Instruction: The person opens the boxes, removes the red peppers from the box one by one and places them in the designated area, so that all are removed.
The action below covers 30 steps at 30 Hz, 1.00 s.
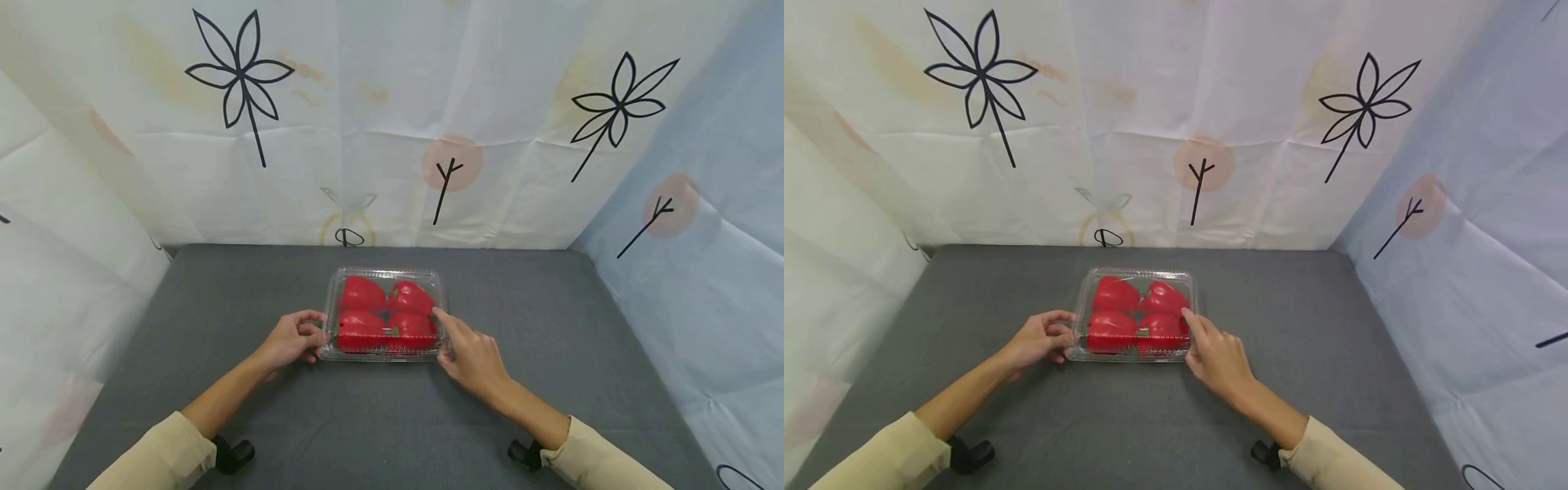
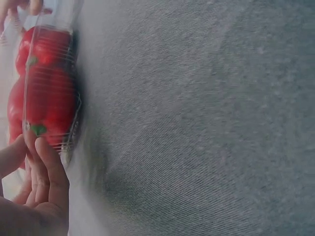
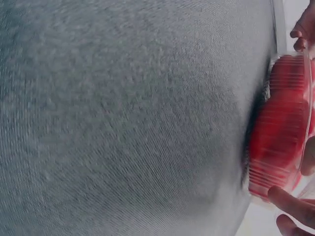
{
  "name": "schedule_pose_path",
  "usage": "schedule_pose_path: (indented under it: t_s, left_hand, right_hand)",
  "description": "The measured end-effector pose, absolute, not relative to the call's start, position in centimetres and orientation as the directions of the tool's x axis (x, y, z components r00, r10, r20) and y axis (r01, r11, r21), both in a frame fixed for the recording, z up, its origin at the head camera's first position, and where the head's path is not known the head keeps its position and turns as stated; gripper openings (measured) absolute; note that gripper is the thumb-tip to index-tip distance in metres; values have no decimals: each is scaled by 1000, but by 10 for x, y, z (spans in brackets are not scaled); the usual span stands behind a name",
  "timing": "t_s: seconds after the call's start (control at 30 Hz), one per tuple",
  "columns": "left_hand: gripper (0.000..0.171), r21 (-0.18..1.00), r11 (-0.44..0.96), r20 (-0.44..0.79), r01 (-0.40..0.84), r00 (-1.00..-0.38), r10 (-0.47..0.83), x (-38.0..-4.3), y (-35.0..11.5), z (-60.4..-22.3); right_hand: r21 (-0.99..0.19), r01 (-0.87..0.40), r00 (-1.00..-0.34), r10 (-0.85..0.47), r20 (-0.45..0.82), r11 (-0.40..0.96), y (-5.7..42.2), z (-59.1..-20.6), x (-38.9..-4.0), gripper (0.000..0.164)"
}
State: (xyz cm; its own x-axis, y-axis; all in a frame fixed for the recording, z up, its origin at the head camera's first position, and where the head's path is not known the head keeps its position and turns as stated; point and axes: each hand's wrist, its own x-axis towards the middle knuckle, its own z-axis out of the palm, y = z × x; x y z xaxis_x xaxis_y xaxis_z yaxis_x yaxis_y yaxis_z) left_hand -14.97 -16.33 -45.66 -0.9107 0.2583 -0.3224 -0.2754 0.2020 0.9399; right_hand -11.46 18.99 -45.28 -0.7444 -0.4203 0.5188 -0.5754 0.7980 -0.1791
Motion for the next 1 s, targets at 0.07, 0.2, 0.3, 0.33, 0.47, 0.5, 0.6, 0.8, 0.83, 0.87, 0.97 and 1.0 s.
schedule_pose_path:
  t_s: [0.07,0.2,0.3,0.33,0.47,0.5,0.6,0.8,0.83,0.87,0.97,1.0]
  left_hand:
    - [44,938,203,-329,-282,-908,260,-149,-163,-456]
    - [47,928,215,-352,-303,-904,243,-147,-162,-456]
    - [49,921,222,-369,-320,-900,232,-146,-161,-455]
    - [49,921,228,-368,-316,-899,238,-146,-161,-455]
    - [49,919,228,-375,-322,-894,247,-144,-163,-455]
    - [49,917,228,-380,-327,-891,250,-143,-163,-455]
    - [48,912,230,-395,-340,-879,265,-141,-164,-455]
    - [50,914,216,-397,-342,-865,308,-137,-164,-456]
    - [51,915,211,-397,-345,-864,310,-136,-164,-456]
    - [52,914,209,-399,-347,-863,311,-136,-163,-456]
    - [53,909,210,-411,-360,-858,309,-134,-163,-456]
    - [53,907,213,-415,-363,-857,306,-134,-163,-456]
  right_hand:
    - [-167,-577,-738,-422,527,799,192,-452,-115,74]
    - [-156,-590,-723,-432,539,792,195,-450,-118,74]
    - [-150,-606,-709,-445,547,781,196,-448,-121,72]
    - [-152,-610,-705,-444,554,778,196,-447,-121,71]
    - [-187,-618,-698,-423,578,764,197,-442,-126,66]
    - [-201,-620,-698,-417,582,759,198,-440,-128,65]
    - [-238,-618,-704,-393,591,749,198,-433,-132,63]
    - [-322,-605,-722,-333,606,728,197,-421,-140,62]
    - [-335,-606,-723,-323,611,721,197,-419,-142,61]
    - [-353,-607,-723,-310,617,712,197,-418,-144,61]
    - [-401,-605,-726,-270,633,688,196,-416,-149,59]
    - [-420,-602,-729,-253,637,679,196,-415,-151,58]
